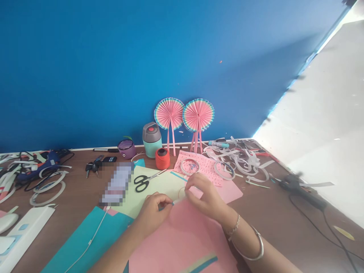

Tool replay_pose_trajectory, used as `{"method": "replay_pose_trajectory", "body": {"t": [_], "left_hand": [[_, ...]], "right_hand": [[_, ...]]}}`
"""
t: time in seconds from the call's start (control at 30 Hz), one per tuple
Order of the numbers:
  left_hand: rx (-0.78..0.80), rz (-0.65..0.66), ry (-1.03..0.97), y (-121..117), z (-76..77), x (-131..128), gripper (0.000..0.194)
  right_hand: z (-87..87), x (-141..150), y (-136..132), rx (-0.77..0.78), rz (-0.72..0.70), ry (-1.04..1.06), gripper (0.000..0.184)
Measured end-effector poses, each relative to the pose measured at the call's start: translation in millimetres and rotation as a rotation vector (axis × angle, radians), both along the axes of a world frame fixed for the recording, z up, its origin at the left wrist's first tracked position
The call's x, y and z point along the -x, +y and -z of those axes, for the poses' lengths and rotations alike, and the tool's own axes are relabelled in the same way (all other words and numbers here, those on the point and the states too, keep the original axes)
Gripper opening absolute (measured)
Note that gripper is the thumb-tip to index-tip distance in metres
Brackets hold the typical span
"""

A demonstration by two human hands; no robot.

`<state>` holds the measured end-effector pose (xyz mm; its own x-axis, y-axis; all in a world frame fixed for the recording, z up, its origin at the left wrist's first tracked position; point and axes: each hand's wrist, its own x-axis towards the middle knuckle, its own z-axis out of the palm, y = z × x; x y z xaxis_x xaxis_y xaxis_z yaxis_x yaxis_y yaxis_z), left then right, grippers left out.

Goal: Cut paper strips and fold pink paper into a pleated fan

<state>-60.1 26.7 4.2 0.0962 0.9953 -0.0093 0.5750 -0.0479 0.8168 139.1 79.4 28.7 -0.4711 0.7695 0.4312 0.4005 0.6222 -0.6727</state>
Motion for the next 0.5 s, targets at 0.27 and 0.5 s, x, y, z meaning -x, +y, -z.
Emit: {"method": "replay_pose_trajectory", "body": {"t": [0.27,0.5], "left_hand": [[0.002,-0.006,-0.028,-2,-4.0,0,0.015],[-0.07,0.036,-0.001,-2,-6.6,-3,0.016]], "right_hand": [[8.5,18,-19,-0.138,-0.022,-0.312,0.015],[8.7,20,-21,-0.106,-0.036,-0.31,0.015]]}}
